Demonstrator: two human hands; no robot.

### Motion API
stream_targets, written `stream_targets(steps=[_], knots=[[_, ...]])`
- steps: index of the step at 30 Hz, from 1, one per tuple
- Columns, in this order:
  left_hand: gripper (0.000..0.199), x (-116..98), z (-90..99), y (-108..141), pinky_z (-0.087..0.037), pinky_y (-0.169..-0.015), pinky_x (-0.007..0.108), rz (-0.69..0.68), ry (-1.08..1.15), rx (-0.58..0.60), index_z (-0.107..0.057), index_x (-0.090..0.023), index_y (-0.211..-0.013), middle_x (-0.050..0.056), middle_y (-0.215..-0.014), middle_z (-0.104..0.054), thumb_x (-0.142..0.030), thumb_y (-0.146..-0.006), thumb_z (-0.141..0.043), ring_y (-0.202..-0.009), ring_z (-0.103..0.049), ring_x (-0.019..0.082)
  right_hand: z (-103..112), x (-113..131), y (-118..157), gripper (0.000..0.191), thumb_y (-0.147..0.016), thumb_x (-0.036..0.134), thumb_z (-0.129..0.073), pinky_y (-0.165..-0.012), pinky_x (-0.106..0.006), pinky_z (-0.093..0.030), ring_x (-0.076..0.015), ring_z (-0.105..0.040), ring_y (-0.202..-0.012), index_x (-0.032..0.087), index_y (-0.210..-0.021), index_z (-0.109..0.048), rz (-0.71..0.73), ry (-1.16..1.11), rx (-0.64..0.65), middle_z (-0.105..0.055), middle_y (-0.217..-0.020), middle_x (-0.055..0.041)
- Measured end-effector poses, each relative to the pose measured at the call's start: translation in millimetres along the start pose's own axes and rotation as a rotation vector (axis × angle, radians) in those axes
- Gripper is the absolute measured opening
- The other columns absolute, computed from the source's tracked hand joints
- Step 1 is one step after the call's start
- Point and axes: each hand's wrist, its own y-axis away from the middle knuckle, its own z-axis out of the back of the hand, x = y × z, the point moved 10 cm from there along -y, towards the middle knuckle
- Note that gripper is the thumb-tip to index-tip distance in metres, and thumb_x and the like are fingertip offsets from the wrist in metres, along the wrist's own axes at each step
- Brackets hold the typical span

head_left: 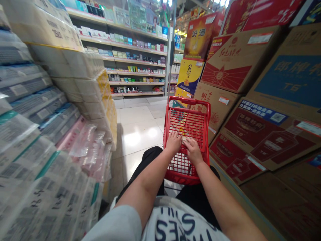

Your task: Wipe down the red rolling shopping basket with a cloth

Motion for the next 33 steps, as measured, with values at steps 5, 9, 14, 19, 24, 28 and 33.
stream_targets(steps=[5,9,14,19,24,28,33], knots=[[0.028,-0.3,-2.2,0.5,-0.034,-0.11,0.045,-0.01,0.017,0.001,-0.065,-0.016,-0.104,0.012,-0.127,-0.055,-0.026,-0.095,-0.04,-0.126,-0.045,0.027,22.2,-29.3,7.1,0.051,-0.083,0.005,-0.035,-0.103,-0.051,-0.039,-0.026,-0.046,-0.119,0.016,-0.125,-0.062,-0.278,0.089,-0.209,-0.054,-0.128,-0.0148],[0.03,-0.6,-2.9,2.7,-0.033,-0.111,0.046,0.001,0.006,0.0,-0.064,-0.017,-0.11,0.013,-0.132,-0.054,-0.027,-0.095,-0.04,-0.128,-0.043,0.027,0.0,-8.4,2.9,0.045,-0.086,0.007,-0.037,-0.104,-0.045,-0.039,-0.0248,-0.043,-0.121,0.018,-0.117,-0.067,-0.044,0.059,-0.022,-0.055,-0.129,-0.0121],[0.032,0.0,-9.3,4.5,-0.031,-0.112,0.047,0.008,-0.013,0.026,-0.063,-0.016,-0.113,0.013,-0.136,-0.051,-0.028,-0.096,-0.038,-0.131,-0.041,0.027,16.2,-33.4,9.3,0.043,-0.084,0.01,-0.039,-0.099,-0.048,-0.041,-0.0267,-0.048,-0.113,0.013,-0.119,-0.065,-0.249,0.136,-0.2,-0.055,-0.124,-0.0169],[0.032,0.1,-8.1,4.8,-0.031,-0.111,0.047,0.005,-0.012,0.026,-0.063,-0.015,-0.113,0.014,-0.136,-0.051,-0.028,-0.095,-0.039,-0.13,-0.041,0.028,-6.8,-11.1,5.6,0.042,-0.084,0.009,-0.039,-0.103,-0.046,-0.038,-0.0253,-0.045,-0.119,0.02,-0.113,-0.068,-0.026,0.044,-0.024,-0.054,-0.129,-0.0111],[0.03,-0.9,-4.8,3.8,-0.032,-0.11,0.048,0.005,0.011,0.037,-0.063,-0.018,-0.114,0.013,-0.137,-0.05,-0.027,-0.094,-0.042,-0.131,-0.039,0.028,13.8,-29.9,10.3,0.043,-0.084,0.009,-0.038,-0.101,-0.05,-0.039,-0.0276,-0.045,-0.116,0.016,-0.114,-0.068,-0.273,0.112,-0.191,-0.053,-0.128,-0.0156],[0.028,0.4,-6.9,1.2,-0.032,-0.11,0.048,0.009,0.016,0.039,-0.064,-0.018,-0.111,0.013,-0.135,-0.052,-0.026,-0.094,-0.043,-0.129,-0.041,0.028,-0.6,-12.2,3.1,0.044,-0.083,0.007,-0.038,-0.104,-0.045,-0.038,-0.0249,-0.042,-0.121,0.018,-0.114,-0.068,-0.091,0.053,-0.032,-0.054,-0.13,-0.0113],[0.03,0.4,-5.6,1.3,-0.033,-0.109,0.047,-0.002,0.014,0.016,-0.063,-0.018,-0.112,0.012,-0.135,-0.052,-0.027,-0.094,-0.041,-0.129,-0.042,0.028,19.6,-25.5,5.6,0.044,-0.084,0.008,-0.037,-0.102,-0.048,-0.038,-0.0259,-0.045,-0.116,0.015,-0.115,-0.066,-0.273,0.101,-0.195,-0.054,-0.127,-0.0148]])
